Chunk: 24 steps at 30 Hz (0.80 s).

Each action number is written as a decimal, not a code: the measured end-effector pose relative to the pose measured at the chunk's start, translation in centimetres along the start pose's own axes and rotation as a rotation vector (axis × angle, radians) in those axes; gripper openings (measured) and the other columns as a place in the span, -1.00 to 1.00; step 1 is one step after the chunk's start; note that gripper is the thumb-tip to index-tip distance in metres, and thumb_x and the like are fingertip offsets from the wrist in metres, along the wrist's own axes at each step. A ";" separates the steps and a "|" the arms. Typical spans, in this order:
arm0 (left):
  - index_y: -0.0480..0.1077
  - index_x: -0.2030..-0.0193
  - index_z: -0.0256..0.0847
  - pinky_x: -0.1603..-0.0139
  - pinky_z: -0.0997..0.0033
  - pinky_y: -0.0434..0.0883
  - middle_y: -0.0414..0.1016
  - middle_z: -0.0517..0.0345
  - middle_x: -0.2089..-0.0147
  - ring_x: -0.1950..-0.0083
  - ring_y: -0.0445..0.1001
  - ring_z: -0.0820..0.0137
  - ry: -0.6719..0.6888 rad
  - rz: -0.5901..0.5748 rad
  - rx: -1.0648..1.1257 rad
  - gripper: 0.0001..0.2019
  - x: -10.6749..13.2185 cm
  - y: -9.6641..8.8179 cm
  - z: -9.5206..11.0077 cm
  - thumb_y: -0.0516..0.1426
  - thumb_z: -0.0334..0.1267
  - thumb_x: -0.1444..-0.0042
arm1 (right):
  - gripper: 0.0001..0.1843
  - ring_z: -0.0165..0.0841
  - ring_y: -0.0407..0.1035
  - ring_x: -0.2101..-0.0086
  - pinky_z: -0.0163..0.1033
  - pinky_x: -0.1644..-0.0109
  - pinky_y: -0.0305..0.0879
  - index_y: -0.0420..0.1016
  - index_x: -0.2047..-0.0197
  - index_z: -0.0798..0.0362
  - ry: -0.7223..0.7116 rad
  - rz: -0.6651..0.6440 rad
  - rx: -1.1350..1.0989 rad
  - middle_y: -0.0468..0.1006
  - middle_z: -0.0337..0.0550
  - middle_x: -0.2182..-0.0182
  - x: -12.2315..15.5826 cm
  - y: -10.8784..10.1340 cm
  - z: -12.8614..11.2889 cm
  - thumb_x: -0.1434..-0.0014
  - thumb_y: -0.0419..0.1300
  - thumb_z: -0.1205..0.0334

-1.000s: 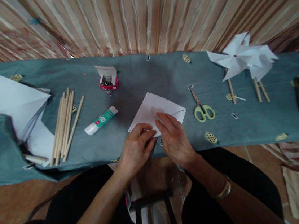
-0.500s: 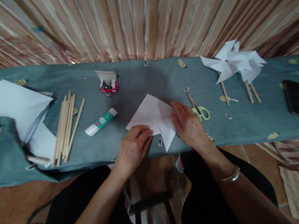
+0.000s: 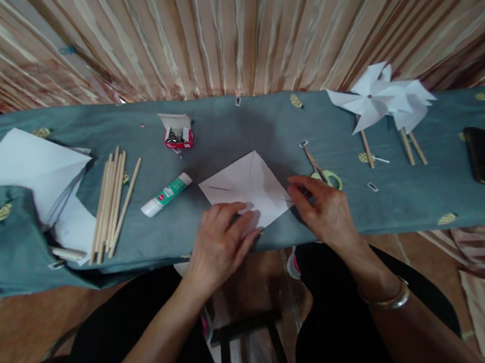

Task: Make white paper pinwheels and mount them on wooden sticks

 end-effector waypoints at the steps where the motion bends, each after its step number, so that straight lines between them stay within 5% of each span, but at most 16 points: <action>1: 0.39 0.00 -0.24 0.12 0.14 0.41 0.47 -0.09 0.02 0.05 0.41 0.18 0.019 -0.031 -0.008 -0.75 -0.1 0.6 0.6 0.14 -0.23 -0.19 | -0.73 -0.21 0.52 0.24 -0.04 0.08 0.42 0.54 0.09 0.04 -0.001 0.002 0.000 0.63 -0.05 0.22 0.0 -0.1 0.0 -0.22 0.08 0.22; 5: 0.41 0.06 -0.26 0.19 0.19 0.39 0.51 -0.05 0.11 0.12 0.42 0.20 0.031 -0.127 -0.078 -0.80 -0.3 2.4 1.5 0.11 -0.27 -0.22 | -0.73 -0.19 0.52 0.20 -0.03 0.07 0.42 0.53 0.08 0.02 -0.026 -0.025 -0.022 0.63 -0.06 0.22 0.2 0.0 -0.2 -0.22 0.07 0.24; 11: 0.44 0.17 -0.34 0.25 0.30 0.47 0.55 -0.02 0.22 0.24 0.48 0.30 0.081 -0.039 -0.113 -0.85 -0.2 1.8 1.6 0.05 -0.41 -0.23 | -0.70 -0.21 0.50 0.16 -0.02 0.02 0.41 0.53 0.07 0.03 -0.018 -0.072 -0.129 0.62 -0.06 0.19 0.8 -0.3 0.3 -0.21 0.04 0.29; 16: 0.44 0.15 -0.30 0.22 0.32 0.50 0.57 -0.03 0.18 0.22 0.52 0.32 0.102 -0.025 -0.043 -0.86 1.1 0.9 1.7 0.08 -0.42 -0.21 | -0.52 -0.25 0.37 -0.10 0.01 -0.17 0.29 0.51 -0.01 -0.09 -0.026 -0.306 -0.433 0.50 -0.13 -0.08 2.0 0.6 0.8 -0.06 0.05 0.45; 24: 0.43 0.11 -0.31 0.18 0.26 0.54 0.58 -0.06 0.12 0.17 0.51 0.30 0.108 -0.060 0.054 -0.84 1.9 0.6 2.0 0.10 -0.47 -0.18 | -0.94 -0.26 0.45 0.02 -0.02 -0.11 0.35 0.58 0.32 -0.04 0.016 -0.377 -0.625 0.57 -0.11 0.06 2.1 1.8 0.4 -0.11 0.27 0.21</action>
Point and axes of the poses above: each hand's wrist, its own x-axis away from the middle knuckle, its own y-axis out of the palm, z = x × y, the point moved 7 cm from there along -x, towards the middle knuckle
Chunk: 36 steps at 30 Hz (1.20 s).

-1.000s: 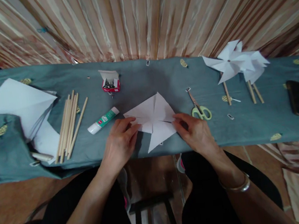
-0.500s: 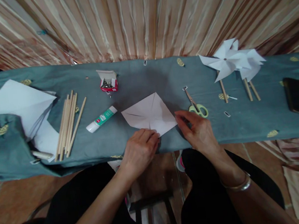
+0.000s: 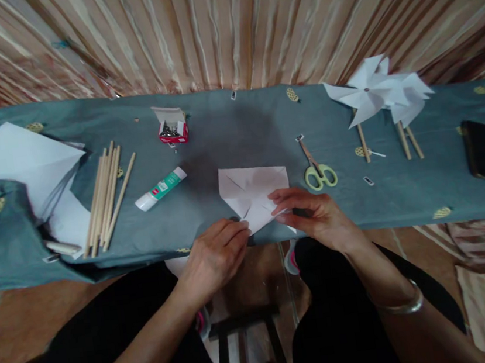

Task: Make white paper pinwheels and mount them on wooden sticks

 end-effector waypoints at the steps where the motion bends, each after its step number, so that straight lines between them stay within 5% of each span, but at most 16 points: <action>1: 0.43 0.11 -0.31 0.18 0.26 0.54 0.57 -0.06 0.12 0.17 0.51 0.30 -0.005 0.001 0.005 -0.83 -0.1 0.0 0.0 0.11 -0.46 -0.17 | -0.93 -0.26 0.45 0.03 -0.04 -0.09 0.36 0.57 0.32 -0.03 0.000 0.007 0.012 0.57 -0.10 0.07 -0.1 0.1 0.1 -0.13 0.25 0.20; 10: 0.29 -0.14 -0.28 0.12 0.22 0.52 0.53 -0.04 0.07 0.14 0.47 0.29 -0.037 -0.049 0.028 -0.65 -0.3 0.8 0.3 0.07 -0.45 -0.21 | -0.86 -0.24 0.43 0.09 -0.03 -0.04 0.36 0.54 0.33 -0.01 -0.132 0.107 0.413 0.55 -0.10 0.14 -0.6 1.2 -1.0 -0.21 0.15 0.26; 36: 0.32 -0.09 -0.35 0.13 0.25 0.53 0.49 -0.05 0.08 0.12 0.44 0.29 -0.029 -0.020 0.072 -0.70 -0.3 1.9 0.5 0.08 -0.48 -0.20 | -0.89 -0.19 0.38 0.04 -0.02 -0.08 0.29 0.43 0.41 0.02 -0.134 0.161 0.530 0.51 -0.05 0.12 -1.3 2.1 -1.4 -0.16 0.19 0.29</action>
Point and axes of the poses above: each hand's wrist, its own x-axis away from the middle knuckle, its own y-axis out of the palm, z = x × y, the point moved 7 cm from there along -x, towards the middle knuckle
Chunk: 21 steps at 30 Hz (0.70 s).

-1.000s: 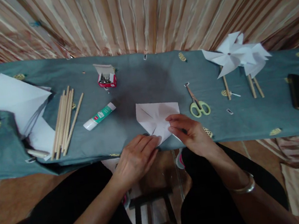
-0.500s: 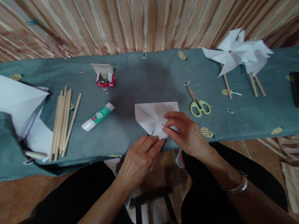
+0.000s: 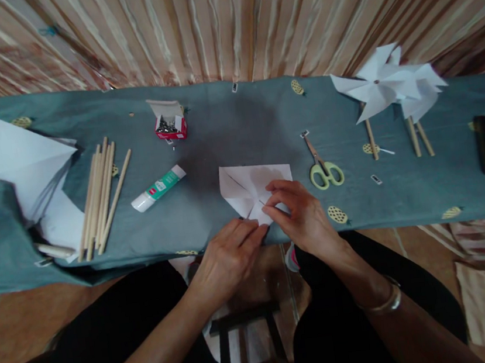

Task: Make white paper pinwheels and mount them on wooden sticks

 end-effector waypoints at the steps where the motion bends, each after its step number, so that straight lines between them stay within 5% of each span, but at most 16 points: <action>1: 0.32 -0.09 -0.35 0.13 0.25 0.53 0.49 -0.05 0.08 0.12 0.44 0.29 0.002 0.003 0.001 -0.70 0.0 0.0 0.0 0.07 -0.48 -0.21 | -0.89 -0.19 0.38 0.04 -0.03 -0.08 0.29 0.43 0.42 0.02 0.003 0.000 -0.002 0.51 -0.05 0.11 0.0 0.0 0.0 -0.16 0.19 0.29; 21: 0.34 -0.07 -0.35 0.14 0.26 0.53 0.50 -0.04 0.09 0.13 0.45 0.29 -0.009 -0.018 -0.011 -0.72 -0.2 -0.1 0.1 0.07 -0.48 -0.21 | -0.96 -0.17 0.38 0.03 -0.01 -0.09 0.29 0.44 0.31 0.03 -0.010 -0.005 0.024 0.50 -0.04 0.09 0.2 0.2 0.0 -0.18 0.18 0.27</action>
Point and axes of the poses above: each hand's wrist, its own x-axis away from the middle knuckle, its own y-axis out of the palm, z = x × y, the point moved 7 cm from there along -x, towards the middle knuckle
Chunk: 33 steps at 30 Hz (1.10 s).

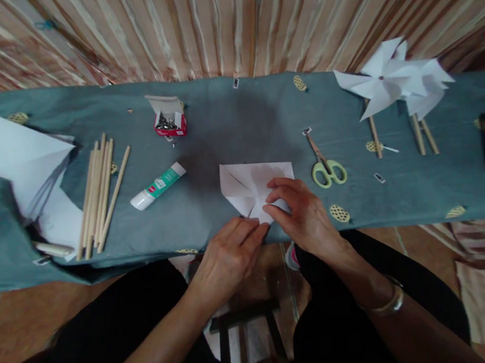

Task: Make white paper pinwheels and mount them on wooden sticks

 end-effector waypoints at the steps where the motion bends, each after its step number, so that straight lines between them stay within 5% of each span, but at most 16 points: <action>1: 0.35 -0.06 -0.35 0.15 0.26 0.54 0.50 -0.04 0.10 0.14 0.45 0.29 0.002 0.005 -0.003 -0.72 0.0 0.0 0.0 0.07 -0.48 -0.21 | -0.96 -0.18 0.37 0.02 -0.01 -0.09 0.30 0.45 0.28 0.03 -0.007 0.003 0.004 0.50 -0.04 0.09 0.0 0.0 0.0 -0.18 0.18 0.27; 14: 0.35 -0.05 -0.36 0.15 0.25 0.54 0.50 -0.06 0.10 0.13 0.45 0.29 0.011 0.008 -0.015 -0.74 -0.1 -0.2 0.1 0.06 -0.46 -0.22 | -0.77 -0.23 0.32 0.03 -0.05 -0.06 0.35 0.49 0.10 -0.05 -0.101 -0.042 0.074 0.38 -0.08 -0.06 0.5 0.6 -0.5 -0.28 0.03 0.27; 20: 0.36 -0.05 -0.35 0.12 0.23 0.54 0.50 -0.06 0.10 0.10 0.45 0.28 0.006 0.001 -0.017 -0.74 0.0 0.0 0.0 0.06 -0.47 -0.22 | -0.59 -0.11 0.21 -0.14 0.09 -0.15 0.27 0.40 -0.07 -0.13 -0.091 -0.129 0.148 0.30 -0.09 -0.16 1.3 1.2 -1.2 -0.25 -0.04 0.40; 33: 0.40 0.03 -0.32 0.18 0.27 0.52 0.45 -0.10 0.04 0.12 0.41 0.29 -0.051 0.007 -0.022 -0.79 -0.1 -0.3 -0.1 0.06 -0.42 -0.22 | -0.56 -0.06 -0.11 -0.33 0.19 -0.20 0.12 0.23 -0.22 -0.05 -0.159 -0.012 0.245 0.19 0.06 -0.27 3.1 2.4 -1.1 -0.31 -0.11 0.36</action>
Point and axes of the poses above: each hand's wrist, its own x-axis away from the middle knuckle, its own y-axis out of the palm, z = x × y, the point moved 7 cm from there along -x, towards the middle knuckle
